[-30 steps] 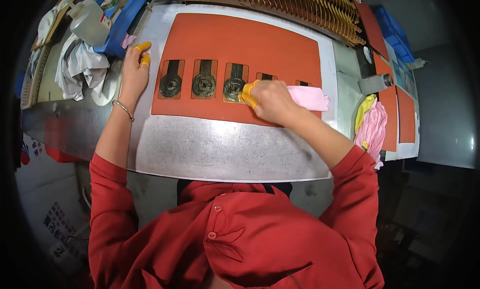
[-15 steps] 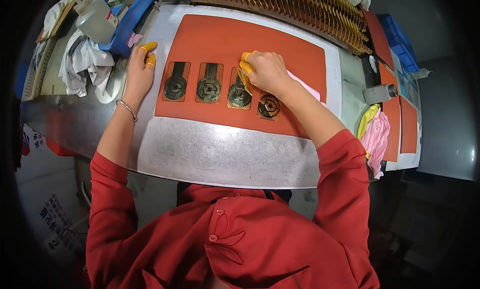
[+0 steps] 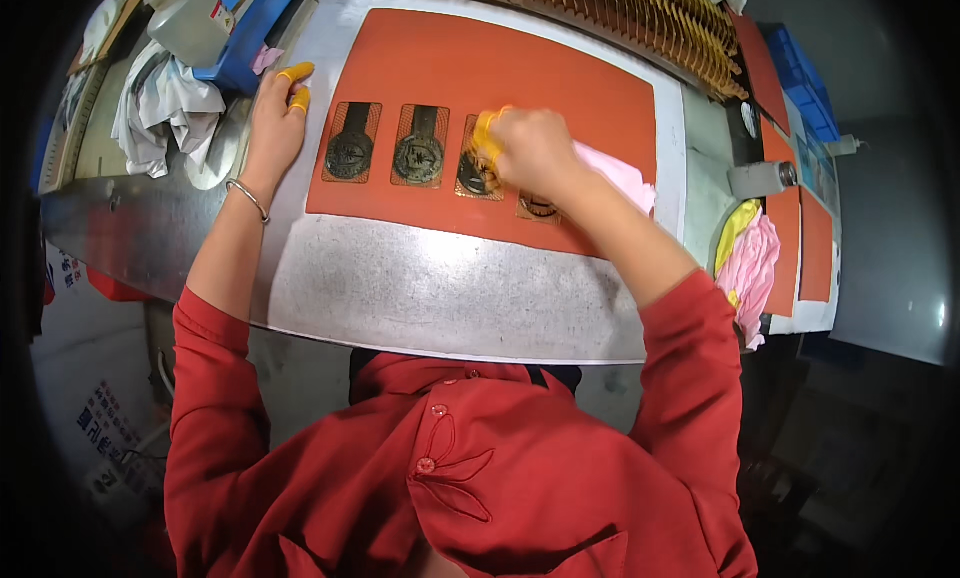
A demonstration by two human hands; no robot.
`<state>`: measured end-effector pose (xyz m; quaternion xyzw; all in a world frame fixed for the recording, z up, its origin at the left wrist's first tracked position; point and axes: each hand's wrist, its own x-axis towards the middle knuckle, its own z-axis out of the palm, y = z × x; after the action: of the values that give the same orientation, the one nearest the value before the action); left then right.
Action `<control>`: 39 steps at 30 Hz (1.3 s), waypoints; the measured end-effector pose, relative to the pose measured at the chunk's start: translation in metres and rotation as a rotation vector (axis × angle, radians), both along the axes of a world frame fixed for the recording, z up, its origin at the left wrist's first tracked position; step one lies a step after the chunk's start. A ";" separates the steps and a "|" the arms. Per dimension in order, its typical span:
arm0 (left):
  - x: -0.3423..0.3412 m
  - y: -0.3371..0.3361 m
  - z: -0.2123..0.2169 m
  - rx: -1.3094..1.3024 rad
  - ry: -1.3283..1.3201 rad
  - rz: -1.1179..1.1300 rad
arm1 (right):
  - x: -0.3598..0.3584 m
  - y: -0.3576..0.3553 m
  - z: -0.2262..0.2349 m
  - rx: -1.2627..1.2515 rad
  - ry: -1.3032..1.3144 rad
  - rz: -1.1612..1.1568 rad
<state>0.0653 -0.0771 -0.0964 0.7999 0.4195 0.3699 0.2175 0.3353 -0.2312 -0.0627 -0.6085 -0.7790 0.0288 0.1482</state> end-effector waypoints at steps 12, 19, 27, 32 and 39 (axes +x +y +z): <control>0.000 0.003 -0.001 0.019 0.010 0.010 | 0.005 0.012 0.004 0.037 0.060 -0.061; 0.000 0.001 0.001 -0.017 0.018 0.036 | -0.027 -0.063 0.006 -0.060 0.090 0.160; -0.001 0.000 0.003 -0.036 0.033 0.040 | 0.002 -0.054 0.015 0.013 0.096 0.148; -0.001 0.001 0.002 -0.017 0.028 0.025 | 0.010 -0.008 0.003 -0.034 -0.024 0.014; -0.001 -0.001 0.005 -0.040 0.027 0.034 | -0.032 -0.027 0.004 -0.038 0.034 0.130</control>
<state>0.0641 -0.0778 -0.0916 0.7931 0.4431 0.3543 0.2215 0.3037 -0.2580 -0.0586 -0.5587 -0.8136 0.0635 0.1479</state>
